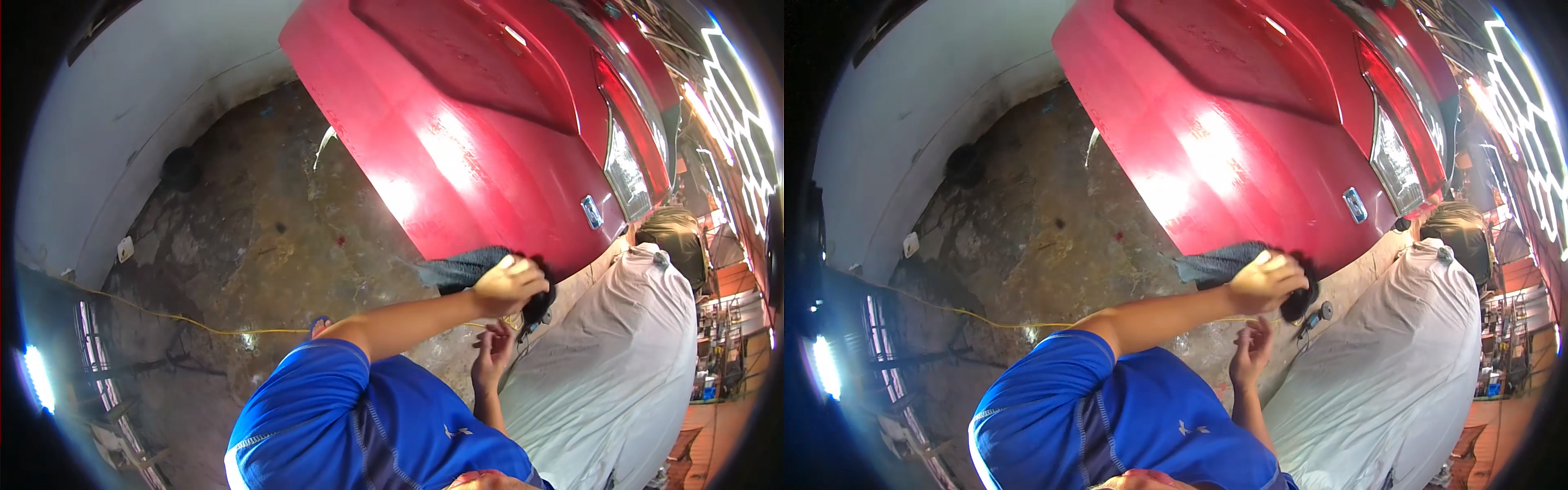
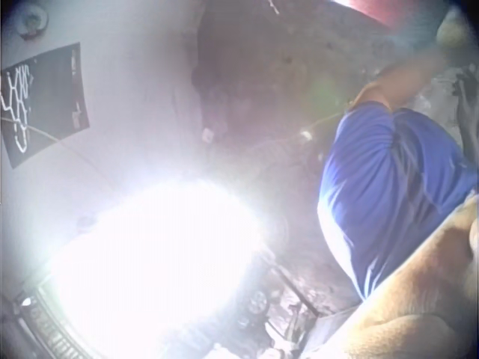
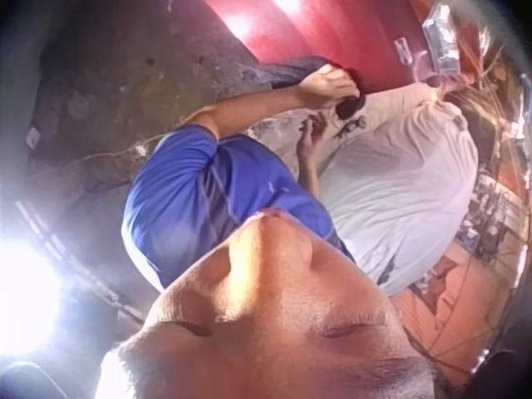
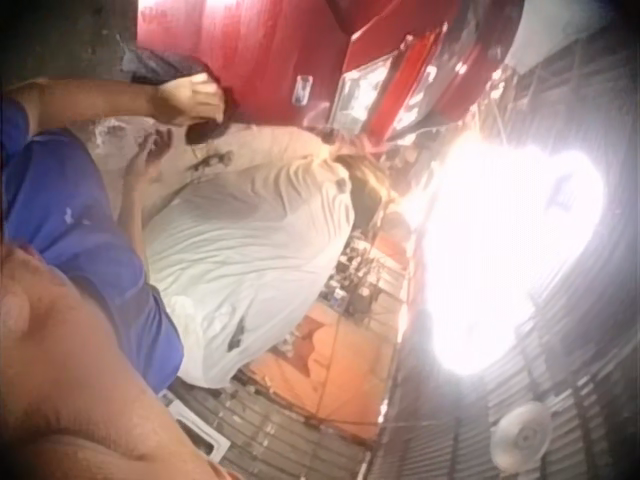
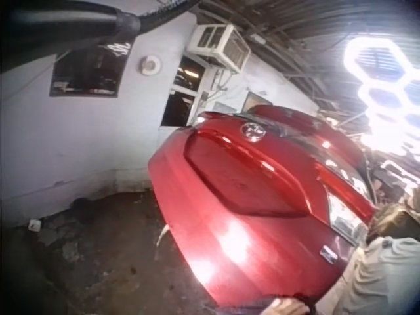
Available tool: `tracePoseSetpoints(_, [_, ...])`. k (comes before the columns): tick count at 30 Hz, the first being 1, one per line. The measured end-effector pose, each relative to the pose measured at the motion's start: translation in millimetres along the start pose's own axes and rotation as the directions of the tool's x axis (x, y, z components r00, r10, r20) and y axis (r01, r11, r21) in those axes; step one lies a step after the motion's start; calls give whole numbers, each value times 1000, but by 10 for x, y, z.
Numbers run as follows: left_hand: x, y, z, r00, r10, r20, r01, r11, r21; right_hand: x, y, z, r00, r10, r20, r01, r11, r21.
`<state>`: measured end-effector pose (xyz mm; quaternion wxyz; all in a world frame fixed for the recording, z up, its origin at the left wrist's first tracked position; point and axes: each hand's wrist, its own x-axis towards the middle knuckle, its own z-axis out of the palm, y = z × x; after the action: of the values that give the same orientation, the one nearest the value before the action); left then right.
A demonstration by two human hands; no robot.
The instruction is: The person sands the surface of a red car bumper using a small sanding block and water from a bucket, then wipes the sanded area with a black cloth.
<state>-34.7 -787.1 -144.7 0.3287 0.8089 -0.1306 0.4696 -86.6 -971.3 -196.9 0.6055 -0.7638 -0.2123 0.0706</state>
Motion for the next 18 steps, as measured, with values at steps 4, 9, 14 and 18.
tracePoseSetpoints(4, [-88,505,97,957,-98,273,192,919,-345,113,45,-253,897,-401,-188,389,916,-98])
tracePoseSetpoints(9, [398,820,-469,945,-157,288,295,789,-539,246,-549,-208,764,-593,-254,562,805,-190])
tracePoseSetpoints(14, [727,487,-999,981,-191,-27,135,777,-614,1170,-1233,-182,759,-617,-208,381,680,-627])
tracePoseSetpoints(18, [362,234,-1240,878,-456,147,451,685,-572,1984,-1317,-100,689,-708,157,386,176,-905])
